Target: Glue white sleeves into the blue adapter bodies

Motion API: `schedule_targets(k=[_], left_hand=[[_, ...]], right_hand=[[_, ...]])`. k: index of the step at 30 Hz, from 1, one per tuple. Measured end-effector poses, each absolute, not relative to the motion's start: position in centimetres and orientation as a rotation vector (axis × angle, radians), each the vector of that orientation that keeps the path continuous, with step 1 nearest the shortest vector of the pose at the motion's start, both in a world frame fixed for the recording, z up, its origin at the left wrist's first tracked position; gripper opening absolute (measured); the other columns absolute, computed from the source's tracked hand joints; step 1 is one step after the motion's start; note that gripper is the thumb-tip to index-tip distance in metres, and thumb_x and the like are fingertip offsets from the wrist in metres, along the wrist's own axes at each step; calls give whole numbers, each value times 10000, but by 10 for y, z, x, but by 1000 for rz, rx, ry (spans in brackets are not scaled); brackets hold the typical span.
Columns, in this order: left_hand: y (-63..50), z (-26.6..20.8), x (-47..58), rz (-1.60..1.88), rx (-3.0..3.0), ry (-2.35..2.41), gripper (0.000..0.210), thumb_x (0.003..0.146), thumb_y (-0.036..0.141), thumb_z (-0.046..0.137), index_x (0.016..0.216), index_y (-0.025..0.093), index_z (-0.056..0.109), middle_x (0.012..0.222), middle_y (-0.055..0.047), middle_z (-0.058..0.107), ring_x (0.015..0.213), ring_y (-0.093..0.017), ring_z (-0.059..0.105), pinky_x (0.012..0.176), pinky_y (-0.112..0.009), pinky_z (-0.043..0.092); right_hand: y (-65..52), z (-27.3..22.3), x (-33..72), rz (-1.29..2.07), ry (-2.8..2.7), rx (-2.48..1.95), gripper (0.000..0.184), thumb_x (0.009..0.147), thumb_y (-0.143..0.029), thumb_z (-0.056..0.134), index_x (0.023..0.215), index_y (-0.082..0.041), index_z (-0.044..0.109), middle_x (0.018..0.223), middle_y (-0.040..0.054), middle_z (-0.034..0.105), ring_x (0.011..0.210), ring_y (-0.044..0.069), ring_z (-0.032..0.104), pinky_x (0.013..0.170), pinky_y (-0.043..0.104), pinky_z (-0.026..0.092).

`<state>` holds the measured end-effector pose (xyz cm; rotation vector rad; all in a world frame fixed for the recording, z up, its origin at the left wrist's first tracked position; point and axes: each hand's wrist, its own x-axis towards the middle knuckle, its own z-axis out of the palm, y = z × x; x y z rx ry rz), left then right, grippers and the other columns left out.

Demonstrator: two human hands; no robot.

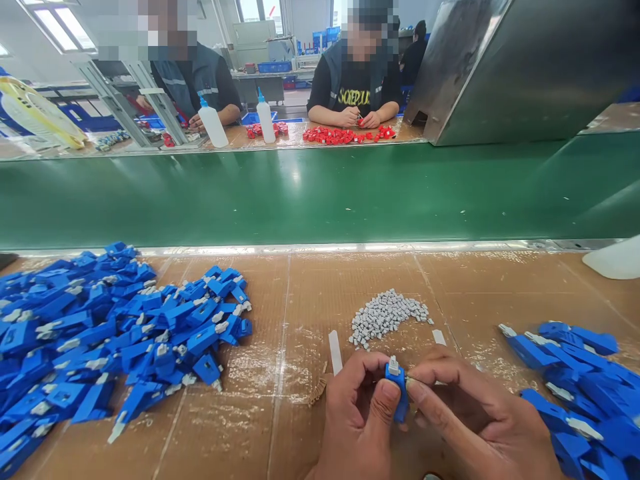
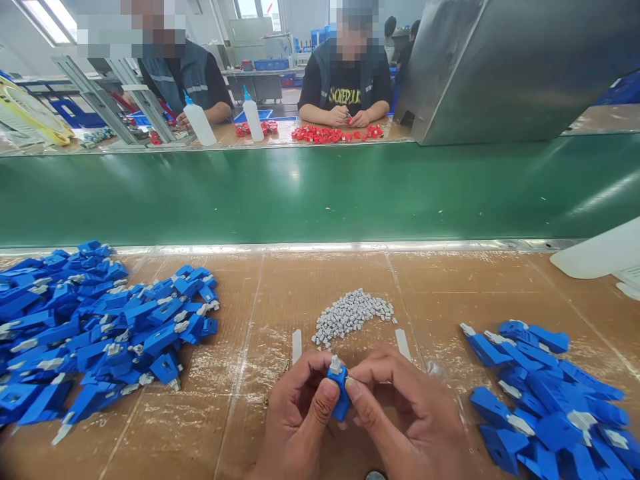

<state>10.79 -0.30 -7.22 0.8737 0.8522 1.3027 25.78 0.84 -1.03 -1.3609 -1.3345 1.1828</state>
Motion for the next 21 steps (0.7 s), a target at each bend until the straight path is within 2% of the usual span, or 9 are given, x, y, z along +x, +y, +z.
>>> schedule_targets(k=[6, 10, 13, 16, 21], left_hand=[[4, -53, 96, 1171, 909, 796, 393, 1054, 563, 718, 1035, 171, 705, 820, -5, 587, 675, -93, 564, 605, -181, 556], [6, -44, 95, 1072, 831, 706, 461, 1004, 613, 768, 1005, 156, 706, 790, -2, 594, 637, -83, 543, 559, -176, 552], [6, -44, 96, 1029, 796, 684, 488, 986, 623, 787, 972, 141, 709, 753, -1, 605, 592, -70, 545, 535, -169, 543], [5, -46, 97, 1031, 755, 641, 498, 956, 625, 820, 944, 149, 674, 737, 4, 608, 564, -64, 548, 509, -159, 532], [3, -46, 98, 1032, 713, 579, 503, 939, 622, 841, 908, 170, 623, 743, 6, 613, 556, -59, 548, 501, -153, 517]], right_hand=[[17, -5, 267, 1442, -1226, -1356, 404, 849, -624, 938, 761, -246, 827, 689, 7, 699, 636, 172, 679, 622, 258, 618], [23, -5, 277, 1751, -1002, -1221, 457, 774, -588, 1016, 742, -198, 778, 706, -11, 663, 582, 119, 643, 500, 193, 557], [24, -8, 282, 1878, -901, -1179, 458, 729, -546, 1063, 897, -210, 801, 715, -46, 616, 540, 75, 544, 423, 139, 499], [24, -10, 285, 1939, -913, -1166, 546, 725, -585, 1056, 1099, -227, 882, 702, -56, 569, 548, 70, 514, 429, 131, 504], [23, -12, 286, 1988, -1056, -1094, 539, 811, -658, 970, 1091, -202, 911, 655, -56, 523, 506, 73, 551, 456, 146, 498]])
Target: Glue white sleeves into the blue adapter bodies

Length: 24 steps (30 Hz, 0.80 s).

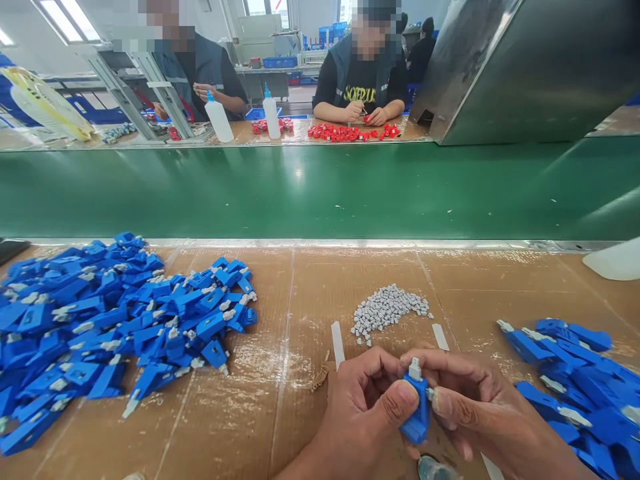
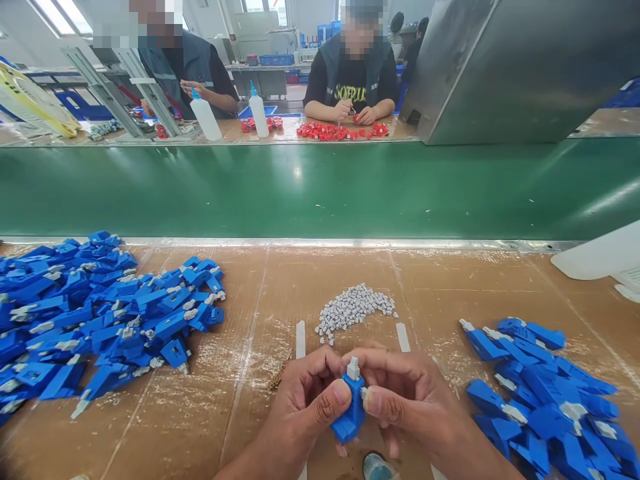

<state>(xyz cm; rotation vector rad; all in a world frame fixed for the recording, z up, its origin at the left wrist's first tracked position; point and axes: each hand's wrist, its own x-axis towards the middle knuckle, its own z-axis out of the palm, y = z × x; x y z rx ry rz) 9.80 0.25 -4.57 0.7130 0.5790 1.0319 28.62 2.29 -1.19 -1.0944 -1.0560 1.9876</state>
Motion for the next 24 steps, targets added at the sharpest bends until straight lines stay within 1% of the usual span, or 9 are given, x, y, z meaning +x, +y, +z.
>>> schedule_targets(k=[4, 6, 9, 11, 15, 17, 19, 22, 24], left_hand=[[1, -45, 96, 1039, 713, 597, 489, 950, 617, 833, 926, 161, 659, 736, -3, 644, 535, -56, 559, 515, -167, 527], [0, -45, 95, 1033, 729, 632, 488, 952, 621, 829, 932, 158, 675, 742, -9, 654, 539, -61, 562, 522, -179, 537], [0, -43, 94, 1019, 739, 668, 488, 950, 625, 829, 932, 161, 679, 733, -5, 643, 550, -68, 567, 531, -186, 535], [0, -42, 94, 1017, 724, 657, 489, 950, 629, 827, 920, 166, 672, 708, 3, 631, 538, -70, 570, 520, -181, 512], [1, -41, 94, 1018, 720, 656, 497, 947, 641, 821, 902, 172, 663, 697, 17, 597, 542, -73, 545, 512, -181, 497], [3, -39, 95, 1011, 765, 697, 503, 943, 650, 816, 905, 170, 672, 725, 11, 594, 577, -85, 540, 522, -192, 514], [4, -33, 95, 1002, 846, 786, 498, 967, 654, 778, 904, 170, 680, 735, 4, 601, 596, -99, 548, 527, -204, 517], [4, -18, 81, 998, 1149, 1035, 390, 1046, 558, 691, 947, 183, 733, 777, -29, 689, 650, -140, 634, 573, -235, 535], [6, -4, 55, 1074, 1516, 1283, 245, 1064, 433, 677, 1021, 217, 785, 844, -40, 761, 709, -167, 695, 640, -264, 555]], right_hand=[[21, -12, 281, 1994, -1065, -1041, 456, 864, -613, 934, 1014, -186, 876, 725, -27, 580, 567, 141, 718, 462, 161, 496], [21, -12, 279, 1977, -1064, -1041, 439, 866, -595, 937, 986, -180, 862, 738, -23, 584, 587, 160, 747, 441, 157, 472], [20, -11, 280, 1973, -1060, -1045, 410, 869, -569, 944, 947, -178, 850, 743, -31, 571, 558, 128, 712, 448, 150, 469], [21, -11, 282, 1996, -1058, -1035, 395, 882, -560, 937, 965, -184, 848, 743, -35, 574, 541, 112, 692, 467, 154, 477], [25, -16, 284, 2016, -1106, -982, 370, 932, -543, 899, 1013, -187, 843, 734, -51, 541, 571, 128, 725, 509, 171, 508], [25, -21, 280, 2005, -1151, -961, 407, 950, -578, 870, 1044, -185, 826, 739, -48, 545, 604, 144, 744, 506, 172, 516], [26, -23, 277, 1970, -1195, -964, 497, 926, -653, 859, 1088, -186, 815, 757, -38, 570, 631, 152, 727, 494, 179, 525], [28, -14, 290, 1868, -1254, -1059, 569, 891, -656, 886, 1233, -207, 811, 840, -11, 638, 677, 153, 665, 514, 213, 556], [33, 0, 321, 1592, -1482, -1334, 535, 941, -606, 851, 1331, -241, 803, 880, 11, 705, 696, 170, 660, 567, 251, 563]])
